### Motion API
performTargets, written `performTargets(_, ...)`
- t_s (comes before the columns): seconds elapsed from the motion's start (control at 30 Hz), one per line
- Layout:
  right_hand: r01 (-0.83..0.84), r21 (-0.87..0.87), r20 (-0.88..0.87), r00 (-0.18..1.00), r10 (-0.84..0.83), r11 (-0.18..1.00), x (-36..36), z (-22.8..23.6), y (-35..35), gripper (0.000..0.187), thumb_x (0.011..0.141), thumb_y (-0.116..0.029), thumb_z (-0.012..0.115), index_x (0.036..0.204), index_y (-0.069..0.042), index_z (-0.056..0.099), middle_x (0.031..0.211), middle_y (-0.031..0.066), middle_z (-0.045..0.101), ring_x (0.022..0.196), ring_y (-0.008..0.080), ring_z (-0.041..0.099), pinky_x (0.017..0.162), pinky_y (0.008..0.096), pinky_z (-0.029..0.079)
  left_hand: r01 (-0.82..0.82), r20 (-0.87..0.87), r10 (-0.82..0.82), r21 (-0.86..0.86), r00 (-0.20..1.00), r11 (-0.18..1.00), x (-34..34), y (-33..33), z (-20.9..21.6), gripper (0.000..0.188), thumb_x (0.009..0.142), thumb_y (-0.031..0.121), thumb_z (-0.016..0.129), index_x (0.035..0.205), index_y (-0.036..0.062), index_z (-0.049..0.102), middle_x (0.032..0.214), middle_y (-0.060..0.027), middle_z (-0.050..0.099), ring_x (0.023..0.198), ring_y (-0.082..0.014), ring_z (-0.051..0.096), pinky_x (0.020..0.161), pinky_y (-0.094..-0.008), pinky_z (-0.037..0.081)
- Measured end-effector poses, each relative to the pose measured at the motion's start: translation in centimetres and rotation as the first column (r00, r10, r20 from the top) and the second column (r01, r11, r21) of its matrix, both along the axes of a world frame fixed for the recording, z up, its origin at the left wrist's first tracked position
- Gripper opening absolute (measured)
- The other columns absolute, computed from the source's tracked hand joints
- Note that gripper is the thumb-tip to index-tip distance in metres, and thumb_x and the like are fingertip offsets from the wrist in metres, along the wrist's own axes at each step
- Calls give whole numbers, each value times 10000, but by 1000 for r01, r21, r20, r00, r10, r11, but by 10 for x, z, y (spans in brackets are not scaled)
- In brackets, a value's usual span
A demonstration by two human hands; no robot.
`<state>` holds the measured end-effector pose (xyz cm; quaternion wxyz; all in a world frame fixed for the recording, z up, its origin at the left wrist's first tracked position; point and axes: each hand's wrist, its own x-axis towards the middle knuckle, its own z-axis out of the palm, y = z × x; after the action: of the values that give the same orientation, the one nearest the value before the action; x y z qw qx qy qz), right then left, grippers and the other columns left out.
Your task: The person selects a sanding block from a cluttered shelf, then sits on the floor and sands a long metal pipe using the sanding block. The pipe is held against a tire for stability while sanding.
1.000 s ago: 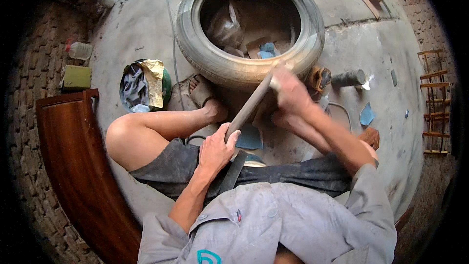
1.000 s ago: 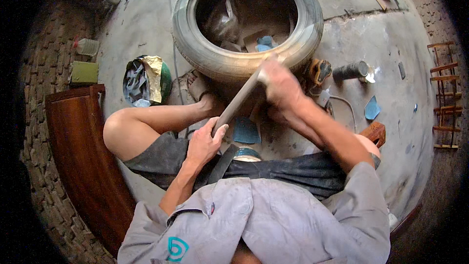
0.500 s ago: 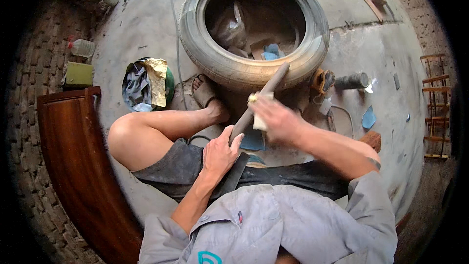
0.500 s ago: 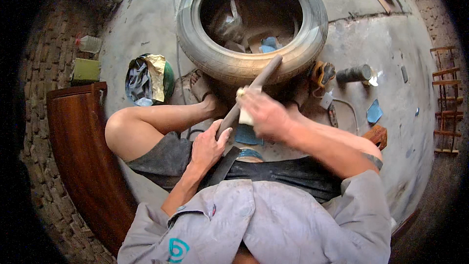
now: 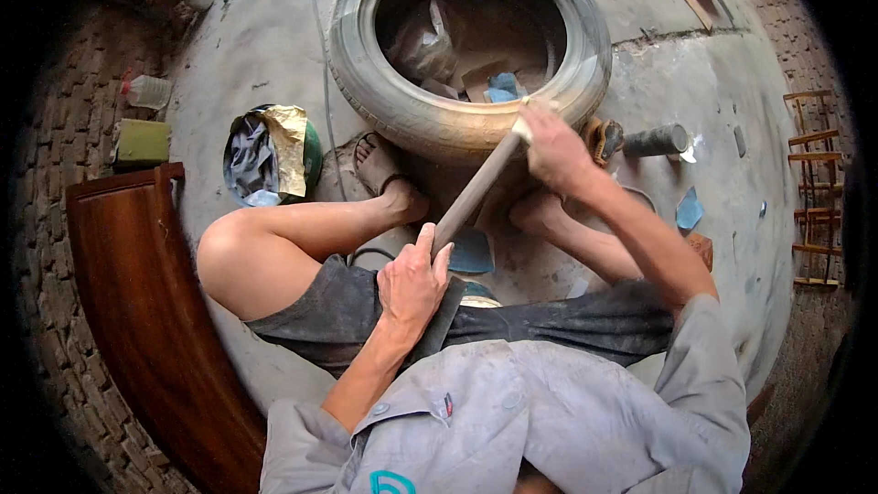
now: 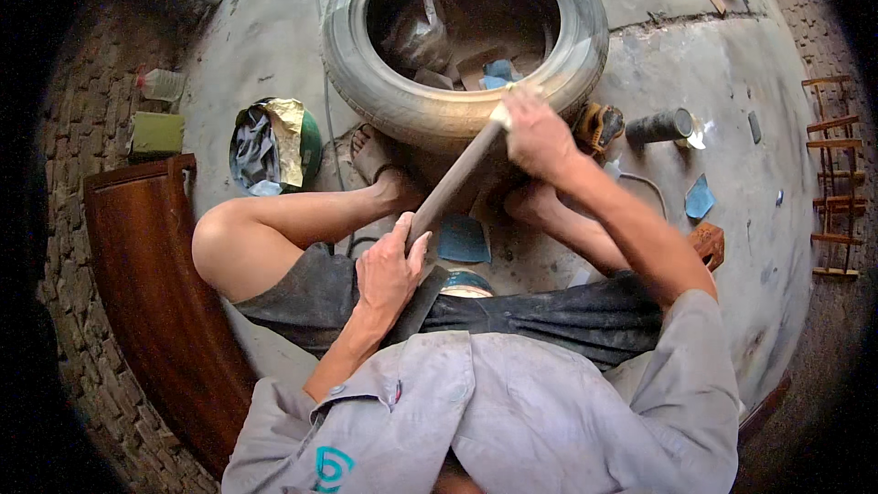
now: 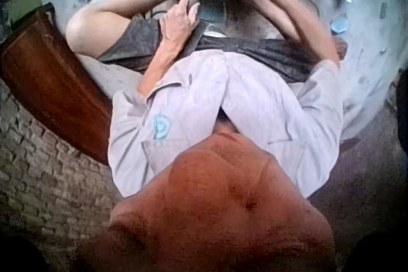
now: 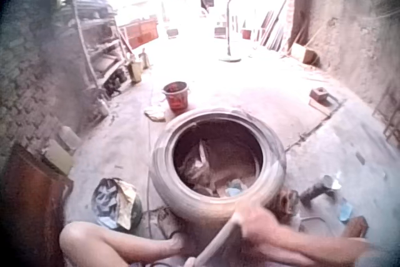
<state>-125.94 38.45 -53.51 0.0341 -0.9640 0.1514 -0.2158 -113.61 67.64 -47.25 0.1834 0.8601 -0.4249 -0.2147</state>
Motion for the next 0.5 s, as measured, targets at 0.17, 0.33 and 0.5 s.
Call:
performTargets(0.17,-267,219,-14,961,276,939,2,28,95,500,759,-57,608,1238,84,623,1242,254,628,1199,396,613,1104,477,464,-23,27,23,1,999,1000,-1,0,0,414,944,287,709,1285,67,624,836,-237,707,750,-435,697,654,-518,552)
performTargets(0.33,29,142,-26,999,-26,989,3,14,-1,414,770,-57,603,1172,38,626,1183,284,619,1112,429,622,1032,439,499,5,60,-7,29,998,1000,-2,-3,3,431,940,292,710,1301,73,623,841,-226,712,731,-426,699,633,-520,554)
performTargets(0.5,-236,328,-84,957,277,915,1,32,119,581,750,-51,655,1311,83,584,1356,247,599,1345,382,538,1193,437,391,-4,15,4,4,1000,1000,-4,5,-4,440,937,287,715,1303,63,617,856,-229,713,779,-411,709,673,-502,562)
